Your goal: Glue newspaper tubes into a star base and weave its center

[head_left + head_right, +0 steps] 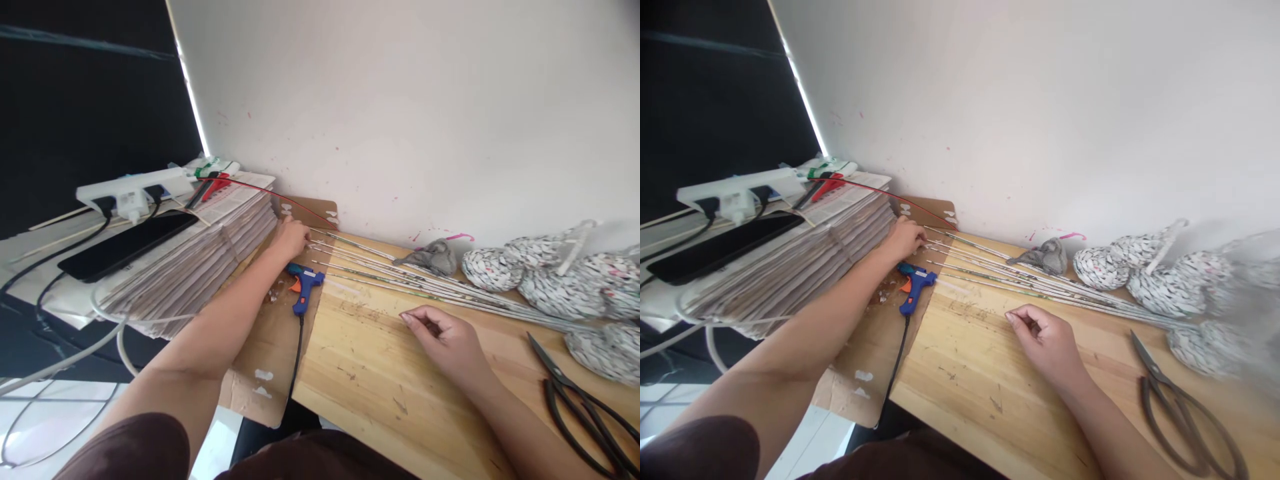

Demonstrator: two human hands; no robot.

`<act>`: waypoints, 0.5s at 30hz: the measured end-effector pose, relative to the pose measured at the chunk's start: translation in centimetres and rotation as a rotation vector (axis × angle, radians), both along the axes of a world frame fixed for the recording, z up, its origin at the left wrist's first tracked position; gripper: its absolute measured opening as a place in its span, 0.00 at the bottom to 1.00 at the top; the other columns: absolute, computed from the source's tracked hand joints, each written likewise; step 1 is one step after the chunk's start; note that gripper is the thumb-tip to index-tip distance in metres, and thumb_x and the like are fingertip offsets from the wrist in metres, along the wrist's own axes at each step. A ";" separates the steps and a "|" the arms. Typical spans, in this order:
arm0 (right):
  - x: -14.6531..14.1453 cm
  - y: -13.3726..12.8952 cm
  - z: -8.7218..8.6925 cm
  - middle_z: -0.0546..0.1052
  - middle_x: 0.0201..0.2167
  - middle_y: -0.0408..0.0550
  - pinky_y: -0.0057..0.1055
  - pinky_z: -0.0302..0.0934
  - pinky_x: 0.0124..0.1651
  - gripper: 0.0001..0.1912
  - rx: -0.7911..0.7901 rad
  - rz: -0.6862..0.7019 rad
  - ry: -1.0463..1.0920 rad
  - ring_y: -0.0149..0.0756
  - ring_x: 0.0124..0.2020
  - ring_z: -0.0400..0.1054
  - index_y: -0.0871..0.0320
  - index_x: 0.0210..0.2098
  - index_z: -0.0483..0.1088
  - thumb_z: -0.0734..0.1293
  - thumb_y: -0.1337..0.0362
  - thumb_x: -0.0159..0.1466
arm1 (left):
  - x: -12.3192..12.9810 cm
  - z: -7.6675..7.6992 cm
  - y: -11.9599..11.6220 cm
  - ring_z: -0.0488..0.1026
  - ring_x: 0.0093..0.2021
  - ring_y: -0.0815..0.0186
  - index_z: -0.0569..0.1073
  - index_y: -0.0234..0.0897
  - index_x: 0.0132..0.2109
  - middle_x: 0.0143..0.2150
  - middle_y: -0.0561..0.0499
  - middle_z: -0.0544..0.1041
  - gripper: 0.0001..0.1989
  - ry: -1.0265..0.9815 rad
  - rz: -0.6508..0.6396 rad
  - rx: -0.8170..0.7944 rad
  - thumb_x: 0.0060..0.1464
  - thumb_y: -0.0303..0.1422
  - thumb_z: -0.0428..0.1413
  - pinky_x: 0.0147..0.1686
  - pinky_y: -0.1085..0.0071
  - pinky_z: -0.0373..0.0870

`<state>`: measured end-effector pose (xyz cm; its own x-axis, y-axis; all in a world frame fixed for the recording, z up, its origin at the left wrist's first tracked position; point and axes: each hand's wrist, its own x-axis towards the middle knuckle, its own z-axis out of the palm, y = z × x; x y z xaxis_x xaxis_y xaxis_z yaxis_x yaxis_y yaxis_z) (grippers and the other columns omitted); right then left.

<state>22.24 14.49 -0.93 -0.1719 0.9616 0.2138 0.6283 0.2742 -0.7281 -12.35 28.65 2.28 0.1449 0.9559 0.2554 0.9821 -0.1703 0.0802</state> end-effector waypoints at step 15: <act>0.1 0.2 -0.1 0.79 0.29 0.43 0.31 0.62 0.32 0.11 -0.008 0.007 -0.036 0.36 0.28 0.71 0.53 0.32 0.74 0.64 0.54 0.63 | 0.6 0.3 0.9 0.64 0.49 0.50 0.79 0.38 0.32 0.39 0.43 0.78 0.07 0.142 -0.057 -0.113 0.48 0.30 0.56 0.48 0.54 0.53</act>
